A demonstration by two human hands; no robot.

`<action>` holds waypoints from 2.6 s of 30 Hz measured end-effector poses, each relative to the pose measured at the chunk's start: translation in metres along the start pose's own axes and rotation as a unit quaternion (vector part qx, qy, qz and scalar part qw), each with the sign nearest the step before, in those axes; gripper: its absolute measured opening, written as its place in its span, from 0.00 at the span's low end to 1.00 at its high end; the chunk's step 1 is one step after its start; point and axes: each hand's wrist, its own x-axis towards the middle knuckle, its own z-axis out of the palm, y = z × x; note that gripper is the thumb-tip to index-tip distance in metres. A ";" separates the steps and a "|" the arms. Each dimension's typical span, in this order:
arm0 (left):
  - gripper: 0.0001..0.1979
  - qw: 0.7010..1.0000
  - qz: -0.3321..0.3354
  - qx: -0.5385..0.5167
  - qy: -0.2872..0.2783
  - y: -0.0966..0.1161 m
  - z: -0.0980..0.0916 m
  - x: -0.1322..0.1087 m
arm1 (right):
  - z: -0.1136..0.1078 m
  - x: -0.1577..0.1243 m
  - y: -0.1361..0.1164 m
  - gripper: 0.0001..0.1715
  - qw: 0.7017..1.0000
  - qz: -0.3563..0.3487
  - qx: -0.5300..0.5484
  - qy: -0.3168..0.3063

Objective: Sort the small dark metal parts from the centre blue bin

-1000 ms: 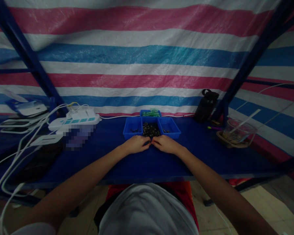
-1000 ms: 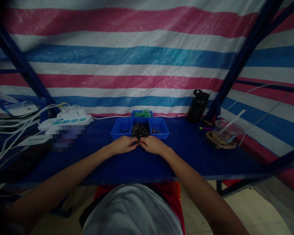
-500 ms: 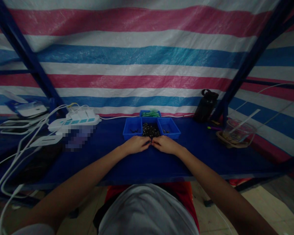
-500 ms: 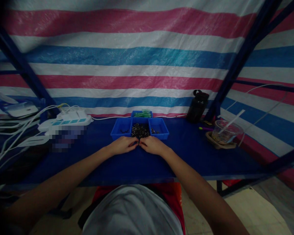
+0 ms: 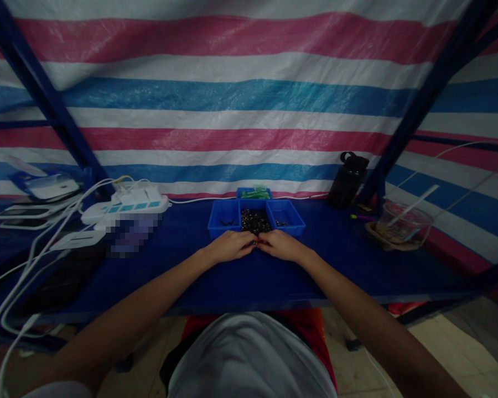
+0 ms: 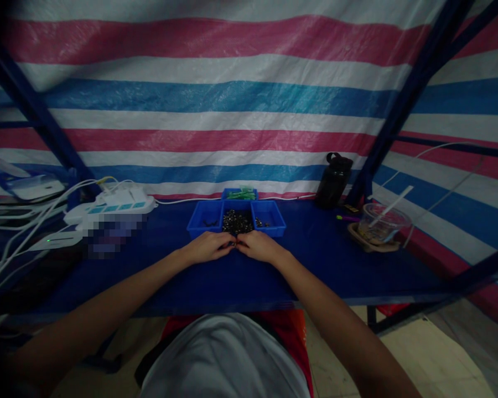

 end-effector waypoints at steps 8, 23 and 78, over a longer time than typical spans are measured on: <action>0.06 1.000 -0.007 -0.001 -0.014 0.000 -0.003 0.001 | -0.004 -0.001 -0.003 0.07 0.999 0.025 0.037 -0.002; 0.07 0.998 -0.028 0.041 -0.035 0.000 0.000 0.000 | -0.001 0.000 -0.007 0.15 0.999 -0.005 0.041 -0.009; 0.10 0.999 -0.012 0.026 -0.016 -0.001 -0.002 0.000 | -0.002 -0.001 -0.003 0.10 1.000 0.006 -0.004 -0.012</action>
